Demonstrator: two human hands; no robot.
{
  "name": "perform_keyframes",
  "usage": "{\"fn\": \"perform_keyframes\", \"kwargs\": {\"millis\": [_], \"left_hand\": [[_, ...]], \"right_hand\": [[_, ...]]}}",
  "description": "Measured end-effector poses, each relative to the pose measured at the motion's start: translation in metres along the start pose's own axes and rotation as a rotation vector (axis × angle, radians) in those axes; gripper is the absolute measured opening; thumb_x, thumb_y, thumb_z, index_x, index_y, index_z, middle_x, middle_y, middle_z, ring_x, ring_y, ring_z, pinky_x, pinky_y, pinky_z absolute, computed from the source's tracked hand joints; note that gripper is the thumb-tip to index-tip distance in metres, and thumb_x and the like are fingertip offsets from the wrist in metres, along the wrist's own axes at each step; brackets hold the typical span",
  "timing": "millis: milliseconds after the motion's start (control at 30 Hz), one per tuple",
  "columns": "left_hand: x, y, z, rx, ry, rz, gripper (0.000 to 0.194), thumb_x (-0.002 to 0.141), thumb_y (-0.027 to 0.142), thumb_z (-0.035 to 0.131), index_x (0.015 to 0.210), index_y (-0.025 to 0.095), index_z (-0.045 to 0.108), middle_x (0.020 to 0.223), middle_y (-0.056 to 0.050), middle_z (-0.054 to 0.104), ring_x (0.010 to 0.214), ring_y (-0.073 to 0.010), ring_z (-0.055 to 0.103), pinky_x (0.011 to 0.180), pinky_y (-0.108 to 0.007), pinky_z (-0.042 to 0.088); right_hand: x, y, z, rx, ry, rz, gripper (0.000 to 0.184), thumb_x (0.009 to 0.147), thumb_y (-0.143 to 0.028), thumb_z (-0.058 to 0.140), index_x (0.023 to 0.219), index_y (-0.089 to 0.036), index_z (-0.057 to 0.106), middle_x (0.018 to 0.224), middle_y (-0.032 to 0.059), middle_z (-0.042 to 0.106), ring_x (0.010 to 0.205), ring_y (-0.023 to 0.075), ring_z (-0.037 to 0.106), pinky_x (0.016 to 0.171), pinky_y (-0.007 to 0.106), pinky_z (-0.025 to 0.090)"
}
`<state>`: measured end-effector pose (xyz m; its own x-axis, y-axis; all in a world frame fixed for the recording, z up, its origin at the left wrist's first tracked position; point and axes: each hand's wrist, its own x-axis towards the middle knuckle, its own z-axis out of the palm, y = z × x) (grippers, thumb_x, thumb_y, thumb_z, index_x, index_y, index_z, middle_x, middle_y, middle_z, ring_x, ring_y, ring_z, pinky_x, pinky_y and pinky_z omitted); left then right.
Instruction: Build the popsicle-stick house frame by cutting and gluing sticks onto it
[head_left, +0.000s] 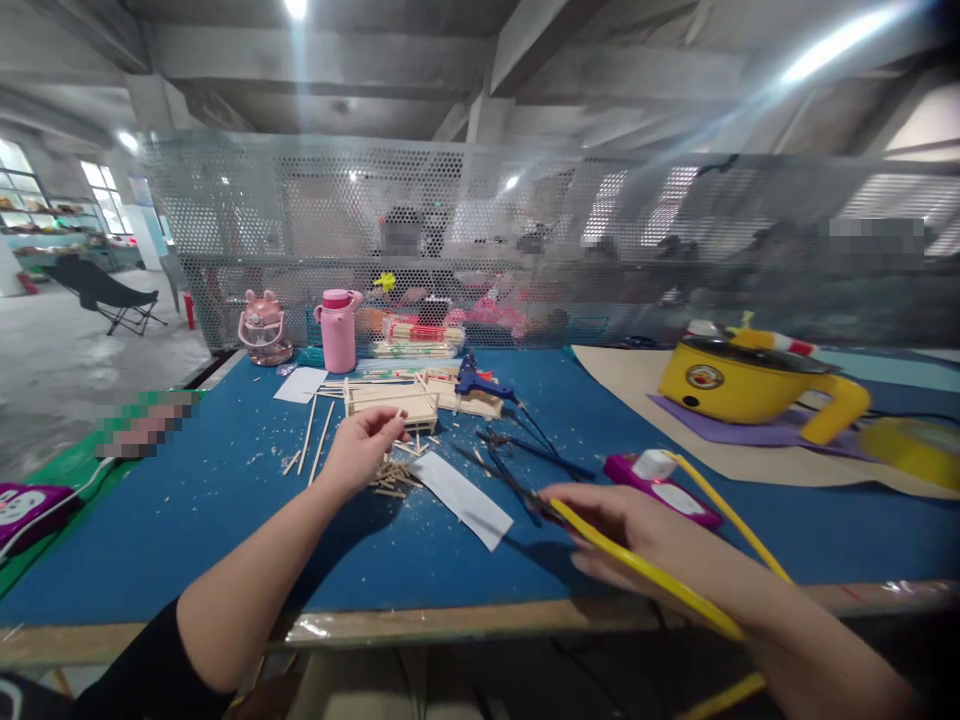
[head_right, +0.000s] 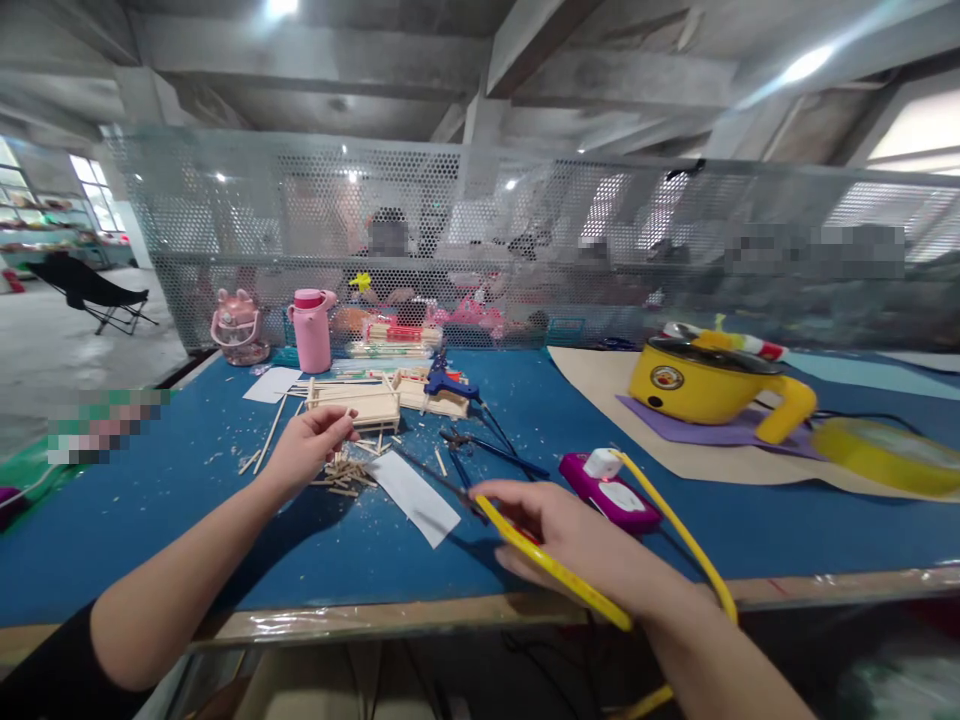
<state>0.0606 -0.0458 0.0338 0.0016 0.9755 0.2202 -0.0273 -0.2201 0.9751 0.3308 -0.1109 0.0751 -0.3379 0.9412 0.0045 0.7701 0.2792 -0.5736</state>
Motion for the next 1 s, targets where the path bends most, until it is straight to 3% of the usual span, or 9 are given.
{"fn": "perform_keyframes", "kwargs": {"millis": [67, 133, 233, 300, 467, 667, 1000], "left_hand": [[-0.002, 0.002, 0.000, -0.002, 0.021, 0.007, 0.040, 0.061, 0.044, 0.068, 0.083, 0.012, 0.066, 0.059, -0.001, 0.063, 0.046, -0.0063, 0.043, 0.043, -0.019, 0.031], [-0.003, 0.003, 0.000, -0.004, 0.047, 0.021, 0.040, 0.060, 0.043, 0.068, 0.085, 0.011, 0.067, 0.059, -0.002, 0.064, 0.044, -0.0060, 0.042, 0.043, -0.020, 0.031], [-0.003, 0.002, -0.002, -0.019, 0.086, 0.069, 0.039, 0.062, 0.041, 0.068, 0.087, 0.011, 0.067, 0.060, -0.002, 0.065, 0.044, -0.0066, 0.044, 0.044, -0.020, 0.033], [-0.002, 0.000, -0.004, -0.029, 0.112, 0.114, 0.036, 0.063, 0.040, 0.068, 0.086, 0.012, 0.068, 0.063, -0.003, 0.066, 0.048, -0.0082, 0.049, 0.047, -0.021, 0.037], [-0.002, 0.002, -0.005, -0.009, 0.122, 0.171, 0.027, 0.064, 0.035, 0.067, 0.081, 0.014, 0.068, 0.065, -0.002, 0.066, 0.057, -0.0119, 0.056, 0.053, -0.024, 0.044], [-0.007, 0.009, -0.006, 0.066, 0.072, 0.199, 0.016, 0.064, 0.027, 0.065, 0.072, 0.014, 0.069, 0.064, -0.003, 0.068, 0.060, -0.0140, 0.060, 0.059, -0.024, 0.047], [-0.009, 0.011, -0.007, 0.156, 0.031, 0.226, 0.014, 0.066, 0.026, 0.063, 0.067, 0.015, 0.070, 0.058, -0.002, 0.067, 0.051, -0.0112, 0.056, 0.051, -0.021, 0.044]], "right_hand": [[0.021, -0.015, 0.009, 0.151, 0.002, -0.134, 0.044, 0.066, -0.029, 0.054, 0.109, -0.020, 0.056, 0.080, 0.0036, 0.061, 0.072, 0.0182, 0.057, 0.064, 0.026, 0.045], [0.051, -0.031, 0.021, 0.253, 0.096, -0.259, 0.050, 0.068, -0.023, 0.049, 0.118, -0.018, 0.047, 0.088, 0.0051, 0.060, 0.078, 0.0183, 0.056, 0.070, 0.029, 0.045], [0.091, -0.050, 0.040, 0.207, 0.237, -0.429, 0.050, 0.065, -0.016, 0.050, 0.115, -0.018, 0.048, 0.095, 0.0054, 0.058, 0.085, 0.0183, 0.053, 0.078, 0.031, 0.043], [0.105, -0.054, 0.051, 0.150, 0.307, -0.467, 0.043, 0.068, -0.022, 0.056, 0.111, -0.017, 0.050, 0.097, 0.0064, 0.058, 0.083, 0.0182, 0.053, 0.075, 0.031, 0.043], [0.101, -0.038, 0.070, 0.020, 0.296, -0.476, 0.048, 0.068, -0.037, 0.064, 0.111, -0.018, 0.050, 0.106, 0.0090, 0.056, 0.091, 0.0202, 0.054, 0.079, 0.033, 0.042], [0.098, -0.036, 0.071, 0.039, 0.266, -0.486, 0.053, 0.068, -0.047, 0.065, 0.110, -0.018, 0.052, 0.104, 0.0083, 0.056, 0.090, 0.0198, 0.053, 0.078, 0.033, 0.042], [0.097, -0.039, 0.072, 0.098, 0.273, -0.538, 0.043, 0.071, -0.039, 0.065, 0.107, -0.018, 0.057, 0.096, 0.0067, 0.060, 0.080, 0.0169, 0.054, 0.072, 0.029, 0.044]]}}
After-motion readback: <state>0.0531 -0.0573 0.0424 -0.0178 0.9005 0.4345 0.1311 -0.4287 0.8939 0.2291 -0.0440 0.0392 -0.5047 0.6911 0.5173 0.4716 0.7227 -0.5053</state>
